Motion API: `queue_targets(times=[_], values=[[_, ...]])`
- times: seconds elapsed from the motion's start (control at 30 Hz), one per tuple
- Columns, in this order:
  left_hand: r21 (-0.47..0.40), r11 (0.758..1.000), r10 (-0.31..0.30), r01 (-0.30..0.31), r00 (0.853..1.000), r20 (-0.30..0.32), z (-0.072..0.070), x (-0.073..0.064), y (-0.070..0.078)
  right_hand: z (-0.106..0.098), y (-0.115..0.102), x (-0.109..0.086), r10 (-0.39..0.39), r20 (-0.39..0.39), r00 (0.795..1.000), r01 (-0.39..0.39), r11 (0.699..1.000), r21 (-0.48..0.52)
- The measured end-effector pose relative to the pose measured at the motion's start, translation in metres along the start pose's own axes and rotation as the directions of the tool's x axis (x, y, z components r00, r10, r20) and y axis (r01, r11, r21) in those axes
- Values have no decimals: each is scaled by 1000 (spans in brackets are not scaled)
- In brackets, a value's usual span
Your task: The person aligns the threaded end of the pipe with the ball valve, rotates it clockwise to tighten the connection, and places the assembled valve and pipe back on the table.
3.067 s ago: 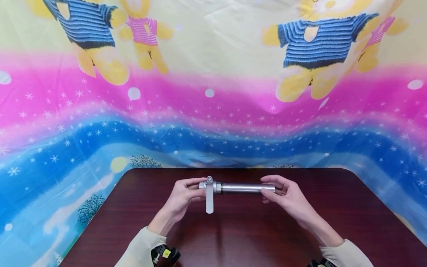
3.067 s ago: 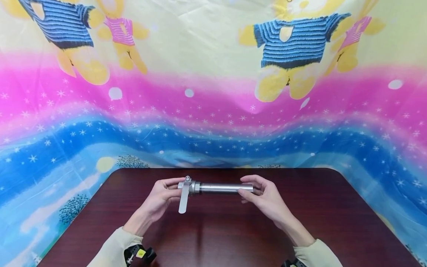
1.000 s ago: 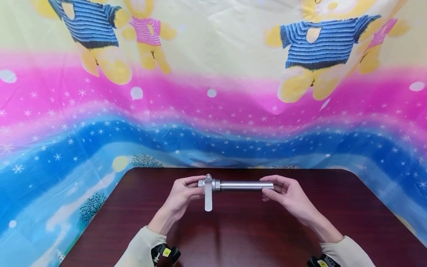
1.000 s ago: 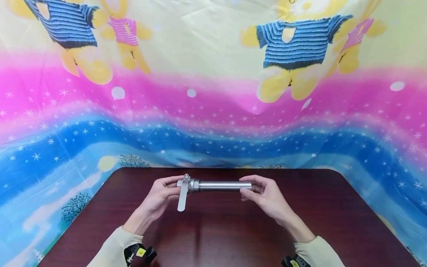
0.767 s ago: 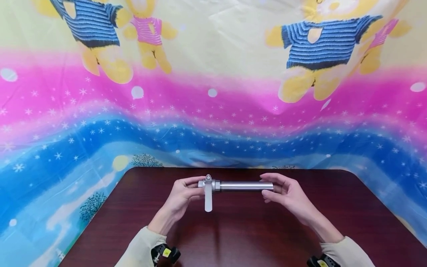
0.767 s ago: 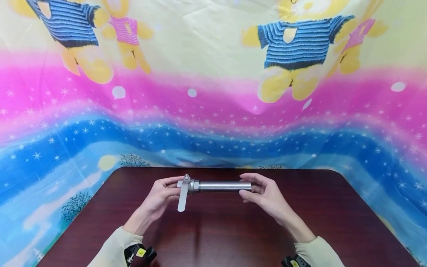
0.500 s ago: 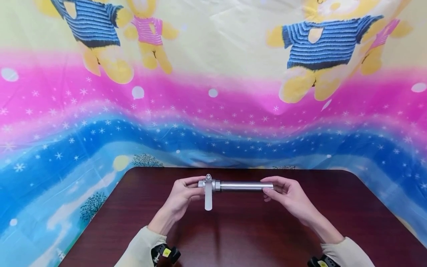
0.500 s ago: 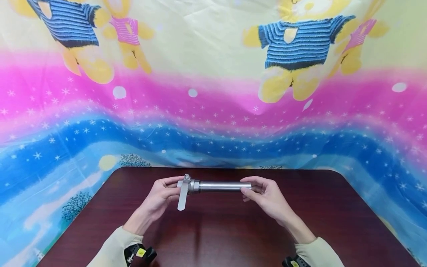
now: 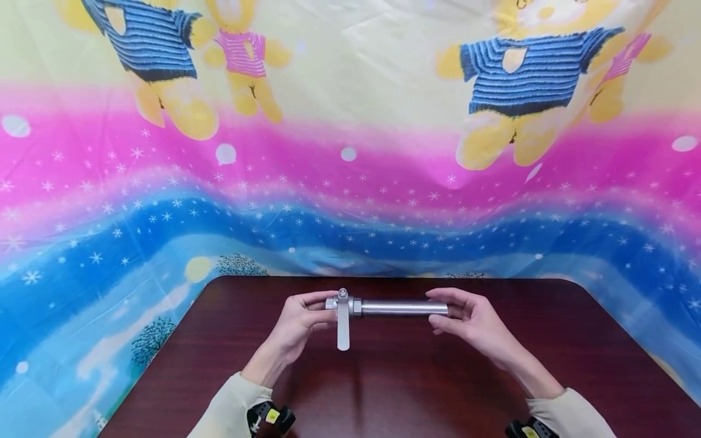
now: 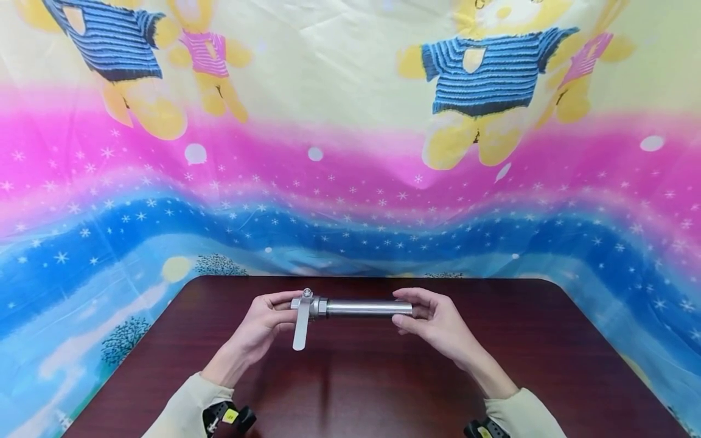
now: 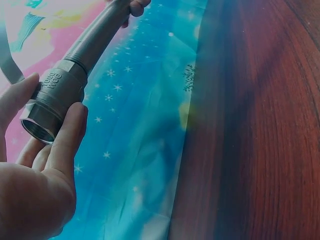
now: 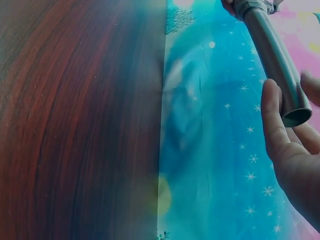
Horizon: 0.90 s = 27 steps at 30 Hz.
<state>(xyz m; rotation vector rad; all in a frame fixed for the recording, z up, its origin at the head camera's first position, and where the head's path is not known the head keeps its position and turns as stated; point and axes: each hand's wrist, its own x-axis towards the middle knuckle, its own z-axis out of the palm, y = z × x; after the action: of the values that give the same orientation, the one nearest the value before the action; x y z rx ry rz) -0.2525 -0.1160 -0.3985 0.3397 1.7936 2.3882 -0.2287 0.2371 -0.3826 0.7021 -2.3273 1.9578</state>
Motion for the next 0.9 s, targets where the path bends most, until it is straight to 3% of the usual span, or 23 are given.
queue_targets(times=[0.13, 0.33, 0.53, 0.73, 0.9], values=[[6, 1000, -8, 8, 1000, 0, -1, -1, -2, 0, 3, -1, -25, 21, 999, 25, 1000, 18], [-3, 1000, -3, 3, 1000, 2, 0, -1, 1, -2, 5, 0, 2, -5, 1000, -2, 1000, -11], [8, 1000, 3, -3, 1000, 11, 3, 0, 6, -4, 3, 0, -69, 37, 997, 67, 996, 55], [17, 1000, 10, -10, 1000, 7, 3, 1, 8, -4, 0, 2, -26, 15, 1000, 27, 1000, -6], [41, 999, 2, -2, 1000, 15, 4, 1, 7, -6, 4, -1, -64, 48, 997, 61, 995, 77]])
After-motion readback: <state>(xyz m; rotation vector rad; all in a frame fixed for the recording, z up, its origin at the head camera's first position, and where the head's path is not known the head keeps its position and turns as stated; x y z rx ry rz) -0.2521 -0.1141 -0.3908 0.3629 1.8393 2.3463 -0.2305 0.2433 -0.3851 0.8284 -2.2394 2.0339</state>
